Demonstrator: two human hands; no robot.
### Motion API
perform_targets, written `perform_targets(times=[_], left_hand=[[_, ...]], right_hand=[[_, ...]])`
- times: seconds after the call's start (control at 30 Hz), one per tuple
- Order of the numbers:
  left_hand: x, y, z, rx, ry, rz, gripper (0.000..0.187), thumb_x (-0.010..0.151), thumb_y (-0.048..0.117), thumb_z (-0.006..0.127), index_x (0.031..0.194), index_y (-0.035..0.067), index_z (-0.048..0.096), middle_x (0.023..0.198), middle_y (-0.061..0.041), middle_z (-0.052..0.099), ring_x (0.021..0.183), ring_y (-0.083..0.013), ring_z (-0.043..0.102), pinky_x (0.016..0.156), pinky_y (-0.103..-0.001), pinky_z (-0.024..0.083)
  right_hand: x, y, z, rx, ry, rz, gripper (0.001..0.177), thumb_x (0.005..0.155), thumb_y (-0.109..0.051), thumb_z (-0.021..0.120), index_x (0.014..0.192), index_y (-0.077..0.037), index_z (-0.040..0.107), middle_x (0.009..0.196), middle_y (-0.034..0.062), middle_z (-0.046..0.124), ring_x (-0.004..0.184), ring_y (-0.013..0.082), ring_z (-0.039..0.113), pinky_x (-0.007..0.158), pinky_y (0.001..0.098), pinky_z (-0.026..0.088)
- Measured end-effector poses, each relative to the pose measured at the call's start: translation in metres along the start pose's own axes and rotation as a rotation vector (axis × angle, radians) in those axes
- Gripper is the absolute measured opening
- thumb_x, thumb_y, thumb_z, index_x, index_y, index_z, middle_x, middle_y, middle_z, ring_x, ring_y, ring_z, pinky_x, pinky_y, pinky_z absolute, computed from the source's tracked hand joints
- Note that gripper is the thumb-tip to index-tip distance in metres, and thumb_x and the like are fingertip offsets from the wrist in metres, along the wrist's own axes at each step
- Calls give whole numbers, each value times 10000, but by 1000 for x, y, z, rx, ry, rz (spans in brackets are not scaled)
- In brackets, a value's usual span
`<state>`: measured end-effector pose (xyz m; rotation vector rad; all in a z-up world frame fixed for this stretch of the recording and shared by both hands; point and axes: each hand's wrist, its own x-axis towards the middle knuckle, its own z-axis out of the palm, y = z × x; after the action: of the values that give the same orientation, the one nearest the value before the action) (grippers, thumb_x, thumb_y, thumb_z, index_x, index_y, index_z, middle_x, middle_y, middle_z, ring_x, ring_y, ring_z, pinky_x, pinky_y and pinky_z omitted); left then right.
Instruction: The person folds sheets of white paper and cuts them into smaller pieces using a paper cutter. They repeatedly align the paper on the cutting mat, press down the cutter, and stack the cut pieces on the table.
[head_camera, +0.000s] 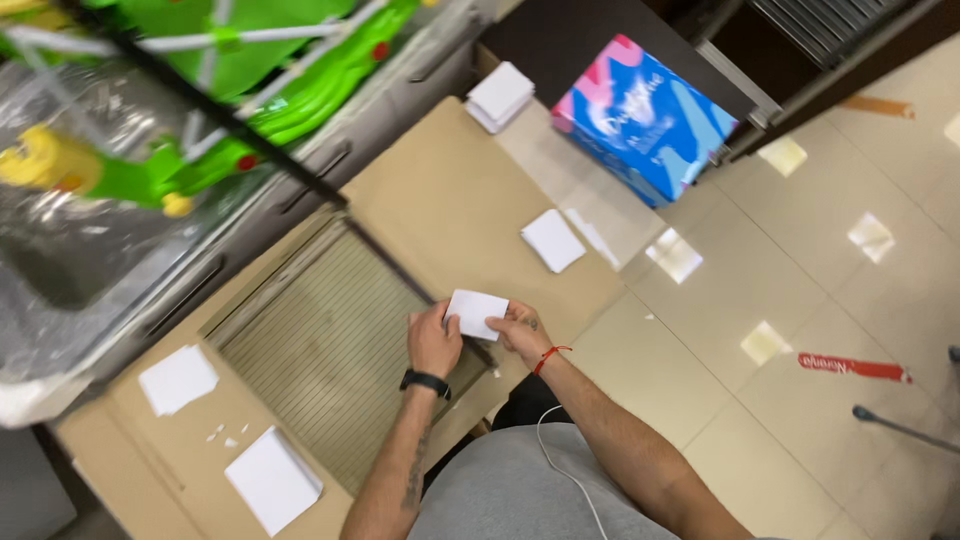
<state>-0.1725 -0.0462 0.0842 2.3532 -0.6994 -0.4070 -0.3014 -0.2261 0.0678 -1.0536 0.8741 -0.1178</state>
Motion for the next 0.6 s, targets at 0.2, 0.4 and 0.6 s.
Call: perform_targets(times=[0.2,0.4,0.6], left_hand=[[113,67,101,-37,-180,23,362,1204,194,807,1560,161,867,1316,-181,892,1330,-467,830,1227,-550,611],[189,102,170,18,-215,34,421,1194,187,828,1614,192,841,1343,-166,807,1383,-475,792,1256,-564,633],[227,109,209,139,-284,-52,406,1208,264,817,1614,286,804,1414,-57,779,1429,-371,770,1241,-573,654]], right_hand=[[51,-39,-108,-172,234,48,268,1138,-155,936,1363,-12,916,817,62,770,485,139,652,476,293,421],[129,-44,-181,-680,299,104,431,1060,-593,918,1124,-171,973,848,13,936,908,235,905,847,382,679],[161,-66,-198,-828,313,121,566,1006,-596,882,1075,-39,954,1046,237,945,1165,495,922,999,605,721]])
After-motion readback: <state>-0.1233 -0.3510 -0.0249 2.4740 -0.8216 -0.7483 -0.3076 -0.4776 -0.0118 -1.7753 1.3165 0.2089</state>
